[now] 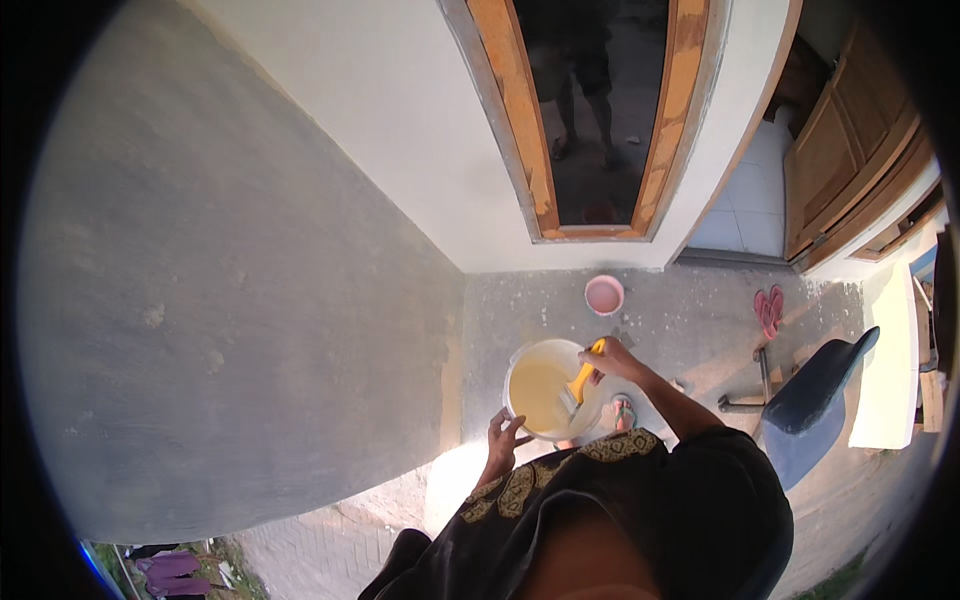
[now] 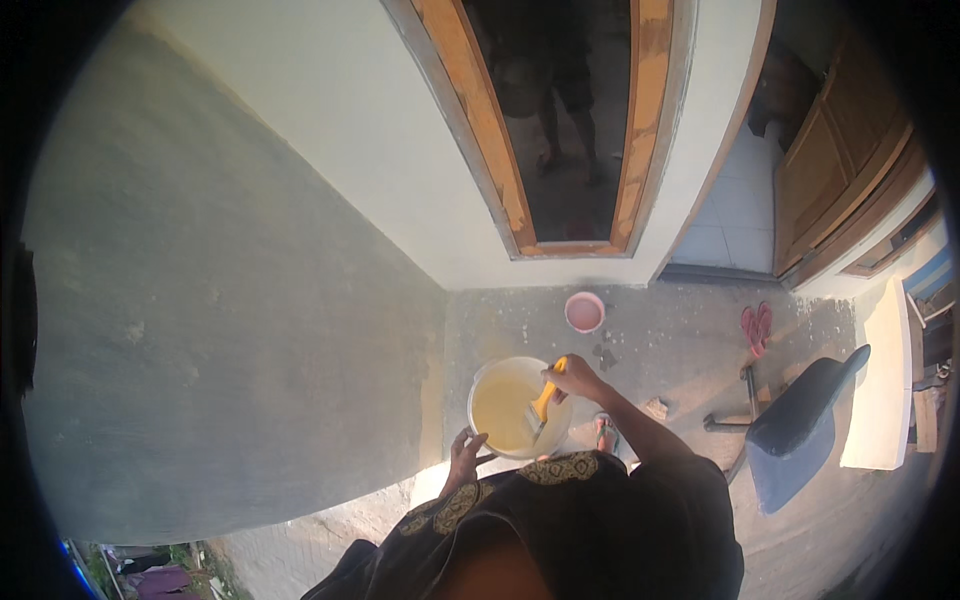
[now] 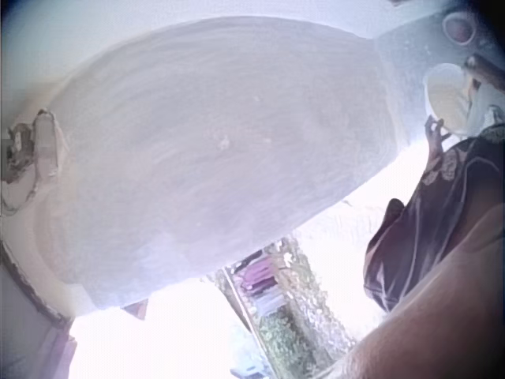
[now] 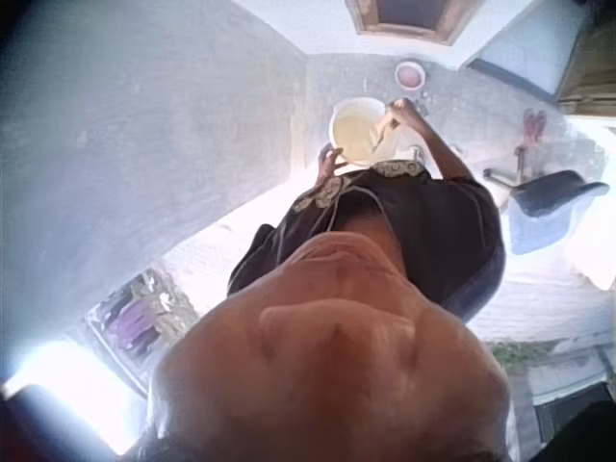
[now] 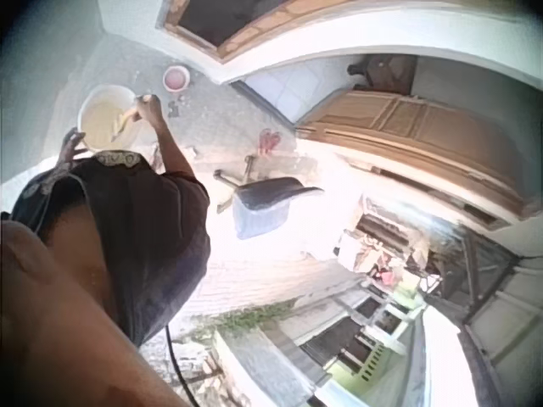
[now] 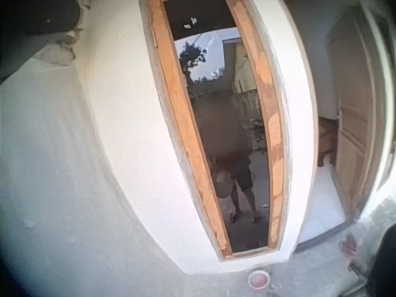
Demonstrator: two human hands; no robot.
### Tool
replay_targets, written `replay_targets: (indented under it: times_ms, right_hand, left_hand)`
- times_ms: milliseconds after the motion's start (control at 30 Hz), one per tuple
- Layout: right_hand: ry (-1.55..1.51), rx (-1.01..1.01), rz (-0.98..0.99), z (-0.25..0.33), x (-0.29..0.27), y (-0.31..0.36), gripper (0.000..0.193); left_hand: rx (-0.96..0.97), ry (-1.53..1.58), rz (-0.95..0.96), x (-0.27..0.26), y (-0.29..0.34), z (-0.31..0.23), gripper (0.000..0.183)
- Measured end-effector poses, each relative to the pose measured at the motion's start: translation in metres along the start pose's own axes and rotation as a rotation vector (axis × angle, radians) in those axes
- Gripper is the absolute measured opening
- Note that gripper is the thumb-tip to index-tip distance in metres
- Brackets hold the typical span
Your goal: The person paints the exterior wall of a building using a brush, periodically dipping the brush into a bucket of yellow paint.
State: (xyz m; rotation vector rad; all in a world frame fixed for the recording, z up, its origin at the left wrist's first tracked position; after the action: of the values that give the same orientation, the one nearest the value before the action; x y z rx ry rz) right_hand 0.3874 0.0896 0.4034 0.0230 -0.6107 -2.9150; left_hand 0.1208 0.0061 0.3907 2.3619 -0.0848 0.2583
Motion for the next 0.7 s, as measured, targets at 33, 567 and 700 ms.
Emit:
replay_targets:
  times_ms: [33,567,700]
  right_hand:
    - [-0.035,-0.014,-0.032,-0.008,-0.007,-0.004,0.024]
    - [-0.020,-0.062,-0.349,-0.066,-0.146,0.045,0.020]
    - [0.111,-0.014,-0.270,-0.069,-0.152,0.073,0.029]
  left_hand:
    - [-0.018,0.000,-0.015,0.000,0.001,0.005,0.022]
    - [0.085,0.249,-0.181,0.076,-0.017,0.059,0.050]
    - [0.257,0.115,-0.183,0.101,-0.030,0.066,0.057]
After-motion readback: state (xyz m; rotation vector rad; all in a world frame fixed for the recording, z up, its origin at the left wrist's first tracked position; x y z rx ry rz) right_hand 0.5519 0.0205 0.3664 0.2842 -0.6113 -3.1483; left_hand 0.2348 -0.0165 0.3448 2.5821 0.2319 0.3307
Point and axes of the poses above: each hand's wrist, its own y-axis away from the middle knuckle, its own x-axis out of the palm, z = x × y, the point moved 9 cm from there along -y, towards the middle knuckle, and after that the axes turned 7 degrees about -x, right-handed, at the moved point
